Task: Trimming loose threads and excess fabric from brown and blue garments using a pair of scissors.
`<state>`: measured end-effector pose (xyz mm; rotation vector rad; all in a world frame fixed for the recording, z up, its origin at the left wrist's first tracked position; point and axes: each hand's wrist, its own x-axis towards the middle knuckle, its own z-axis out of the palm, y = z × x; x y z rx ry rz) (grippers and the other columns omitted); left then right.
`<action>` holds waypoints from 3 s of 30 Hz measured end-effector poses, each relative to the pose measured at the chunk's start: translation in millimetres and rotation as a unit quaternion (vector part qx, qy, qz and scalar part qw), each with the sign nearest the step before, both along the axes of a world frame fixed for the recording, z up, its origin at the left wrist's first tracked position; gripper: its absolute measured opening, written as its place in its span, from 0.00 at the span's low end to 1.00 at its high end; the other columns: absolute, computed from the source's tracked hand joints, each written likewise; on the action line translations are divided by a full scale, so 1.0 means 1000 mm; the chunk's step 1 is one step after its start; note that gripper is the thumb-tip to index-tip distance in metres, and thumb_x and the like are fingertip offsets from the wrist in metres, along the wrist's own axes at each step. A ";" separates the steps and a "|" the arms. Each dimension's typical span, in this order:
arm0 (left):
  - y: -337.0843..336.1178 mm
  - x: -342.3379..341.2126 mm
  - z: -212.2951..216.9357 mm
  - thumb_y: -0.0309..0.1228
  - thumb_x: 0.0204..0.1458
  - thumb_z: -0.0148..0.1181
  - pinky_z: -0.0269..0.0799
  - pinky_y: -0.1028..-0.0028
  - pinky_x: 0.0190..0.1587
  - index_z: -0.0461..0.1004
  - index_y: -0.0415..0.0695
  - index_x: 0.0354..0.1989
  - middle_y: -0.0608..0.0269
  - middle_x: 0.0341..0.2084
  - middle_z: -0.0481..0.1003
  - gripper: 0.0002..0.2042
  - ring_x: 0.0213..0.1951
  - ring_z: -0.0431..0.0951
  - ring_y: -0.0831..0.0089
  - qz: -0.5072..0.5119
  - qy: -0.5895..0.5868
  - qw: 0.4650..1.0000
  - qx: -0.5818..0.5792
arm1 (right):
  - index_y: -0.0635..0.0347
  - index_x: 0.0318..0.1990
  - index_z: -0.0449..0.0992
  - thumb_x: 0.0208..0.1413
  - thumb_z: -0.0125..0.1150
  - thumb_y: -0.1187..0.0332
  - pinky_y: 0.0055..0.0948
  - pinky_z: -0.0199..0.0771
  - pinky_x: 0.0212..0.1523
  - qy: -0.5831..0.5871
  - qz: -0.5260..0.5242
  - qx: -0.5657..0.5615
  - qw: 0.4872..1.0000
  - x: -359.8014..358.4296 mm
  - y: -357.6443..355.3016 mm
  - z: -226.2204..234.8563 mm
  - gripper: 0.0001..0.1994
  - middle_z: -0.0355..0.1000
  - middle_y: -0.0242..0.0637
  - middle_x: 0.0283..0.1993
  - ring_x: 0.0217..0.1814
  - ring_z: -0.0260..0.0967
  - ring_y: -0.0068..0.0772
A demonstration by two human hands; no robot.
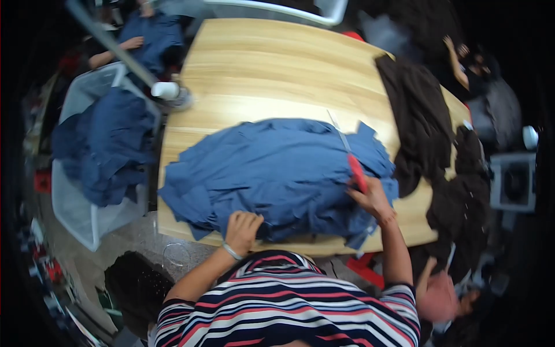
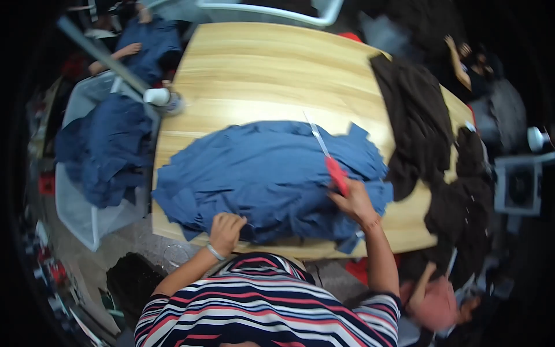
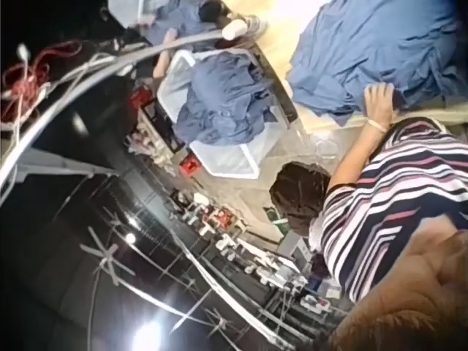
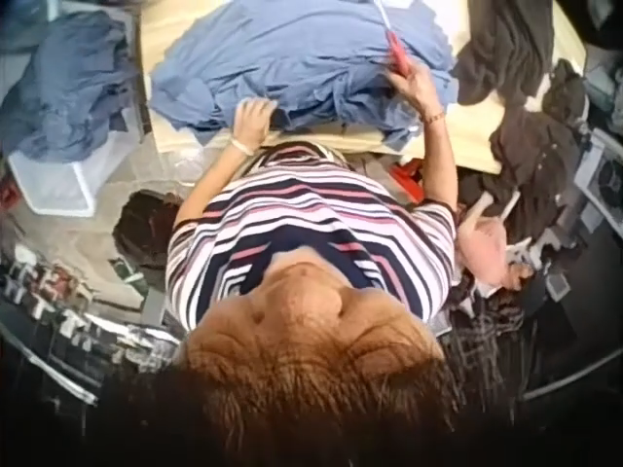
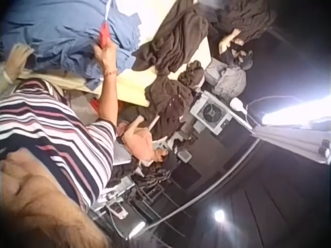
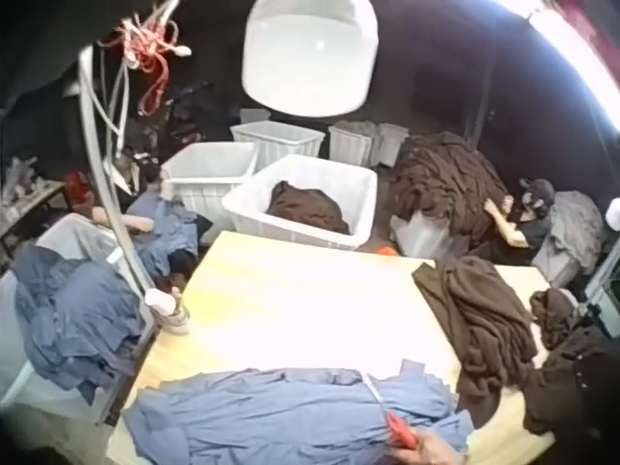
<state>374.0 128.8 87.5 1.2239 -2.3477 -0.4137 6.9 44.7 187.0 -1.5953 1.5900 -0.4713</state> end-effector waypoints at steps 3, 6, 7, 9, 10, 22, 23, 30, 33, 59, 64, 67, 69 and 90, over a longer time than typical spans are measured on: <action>-0.009 0.006 0.016 0.21 0.39 0.57 0.66 0.61 0.41 0.75 0.45 0.34 0.59 0.30 0.73 0.11 0.36 0.74 0.58 0.039 0.062 0.994 0.075 | 0.65 0.33 0.75 0.44 0.65 0.77 0.27 0.70 0.36 0.003 -0.055 -0.015 0.998 -0.017 0.012 0.012 0.08 0.74 0.34 0.30 0.32 0.70 0.24; -0.003 0.005 0.022 0.26 0.42 0.62 0.66 0.61 0.40 0.72 0.47 0.45 0.56 0.37 0.71 0.18 0.40 0.73 0.56 0.041 0.049 0.984 0.167 | 0.64 0.33 0.74 0.45 0.63 0.79 0.21 0.62 0.27 -0.023 -0.062 -0.069 0.995 -0.031 0.010 0.009 0.07 0.67 0.26 0.24 0.25 0.61 0.16; 0.005 -0.004 0.026 0.29 0.42 0.65 0.65 0.61 0.42 0.70 0.48 0.51 0.55 0.41 0.70 0.24 0.43 0.72 0.57 0.037 0.035 0.981 0.187 | 0.64 0.34 0.74 0.46 0.63 0.79 0.19 0.58 0.24 -0.035 -0.067 -0.064 0.995 -0.031 0.007 0.008 0.07 0.64 0.24 0.23 0.23 0.58 0.15; 0.020 -0.024 0.023 0.36 0.39 0.69 0.63 0.61 0.48 0.63 0.49 0.61 0.53 0.45 0.68 0.36 0.48 0.69 0.57 0.021 -0.053 0.994 0.091 | 0.64 0.34 0.74 0.46 0.62 0.79 0.18 0.55 0.22 -0.048 -0.062 -0.072 0.994 -0.026 0.003 0.007 0.07 0.63 0.23 0.23 0.21 0.57 0.13; 0.024 -0.029 0.010 0.37 0.37 0.70 0.59 0.61 0.52 0.60 0.50 0.65 0.52 0.47 0.67 0.41 0.52 0.67 0.57 0.017 -0.074 0.992 0.096 | 0.64 0.34 0.74 0.46 0.62 0.79 0.18 0.56 0.22 -0.051 -0.058 -0.056 0.995 -0.022 0.002 0.010 0.07 0.63 0.23 0.23 0.22 0.57 0.13; -0.005 -0.041 -0.005 0.45 0.33 0.72 0.53 0.51 0.58 0.62 0.45 0.60 0.49 0.51 0.65 0.42 0.54 0.64 0.54 0.057 -0.114 0.991 0.030 | 0.65 0.36 0.77 0.48 0.66 0.71 0.27 0.72 0.36 -0.053 -0.037 -0.026 0.998 -0.018 -0.017 0.052 0.09 0.74 0.35 0.28 0.32 0.70 0.21; -0.005 -0.041 -0.012 0.35 0.37 0.68 0.55 0.52 0.57 0.66 0.44 0.57 0.51 0.48 0.67 0.33 0.52 0.66 0.54 0.065 -0.088 0.994 0.021 | 0.65 0.35 0.77 0.47 0.67 0.70 0.27 0.72 0.36 -0.115 -0.044 -0.019 0.992 -0.015 -0.019 0.045 0.10 0.74 0.35 0.28 0.33 0.70 0.21; -0.029 -0.001 0.009 0.21 0.47 0.53 0.66 0.60 0.42 0.74 0.39 0.37 0.51 0.32 0.73 0.08 0.37 0.73 0.52 0.097 0.064 0.993 0.021 | 0.64 0.37 0.77 0.46 0.66 0.73 0.28 0.72 0.40 -0.101 -0.015 -0.148 0.984 -0.027 -0.021 0.053 0.10 0.75 0.41 0.30 0.35 0.74 0.29; -0.016 -0.029 0.042 0.32 0.46 0.64 0.64 0.58 0.47 0.69 0.37 0.50 0.47 0.40 0.70 0.23 0.43 0.71 0.50 0.101 0.064 0.986 0.119 | 0.65 0.35 0.77 0.45 0.66 0.73 0.29 0.72 0.39 -0.141 -0.049 -0.172 0.974 -0.029 -0.022 0.054 0.09 0.75 0.41 0.29 0.34 0.74 0.31; -0.058 -0.051 0.022 0.29 0.51 0.64 0.72 0.79 0.43 0.72 0.38 0.52 0.61 0.40 0.75 0.19 0.40 0.74 0.80 0.141 0.295 0.864 0.382 | 0.61 0.42 0.69 0.53 0.61 0.67 0.47 0.73 0.36 0.253 -0.017 -0.142 0.957 0.003 0.007 -0.022 0.12 0.71 0.50 0.34 0.34 0.72 0.61; -0.042 -0.071 0.000 0.28 0.48 0.69 0.70 0.82 0.36 0.71 0.33 0.46 0.68 0.29 0.75 0.19 0.32 0.73 0.84 0.190 0.388 0.773 0.465 | 0.60 0.42 0.66 0.56 0.59 0.69 0.45 0.71 0.35 0.172 -0.052 -0.154 0.972 -0.030 0.029 0.023 0.10 0.70 0.49 0.33 0.35 0.71 0.58; -0.039 -0.076 0.000 0.28 0.48 0.69 0.65 0.84 0.31 0.70 0.33 0.43 0.72 0.23 0.72 0.18 0.27 0.68 0.87 0.173 0.306 0.814 0.463 | 0.59 0.43 0.66 0.55 0.59 0.71 0.43 0.69 0.36 0.079 -0.055 -0.105 0.990 -0.036 0.046 0.036 0.11 0.72 0.49 0.35 0.37 0.72 0.57; -0.039 -0.078 -0.008 0.28 0.48 0.69 0.60 0.84 0.29 0.71 0.34 0.41 0.74 0.22 0.71 0.16 0.25 0.64 0.89 0.172 0.294 0.821 0.458 | 0.59 0.43 0.66 0.54 0.61 0.71 0.43 0.69 0.37 0.111 -0.007 -0.089 0.990 -0.034 0.056 0.043 0.12 0.71 0.48 0.34 0.37 0.71 0.57; -0.051 -0.081 -0.006 0.36 0.50 0.68 0.68 0.84 0.28 0.76 0.39 0.34 0.68 0.27 0.77 0.12 0.27 0.73 0.86 0.298 0.479 0.692 0.450 | 0.59 0.48 0.68 0.44 0.63 0.75 0.40 0.70 0.38 0.128 0.228 -0.008 0.965 0.000 0.092 0.052 0.20 0.71 0.44 0.31 0.37 0.71 0.48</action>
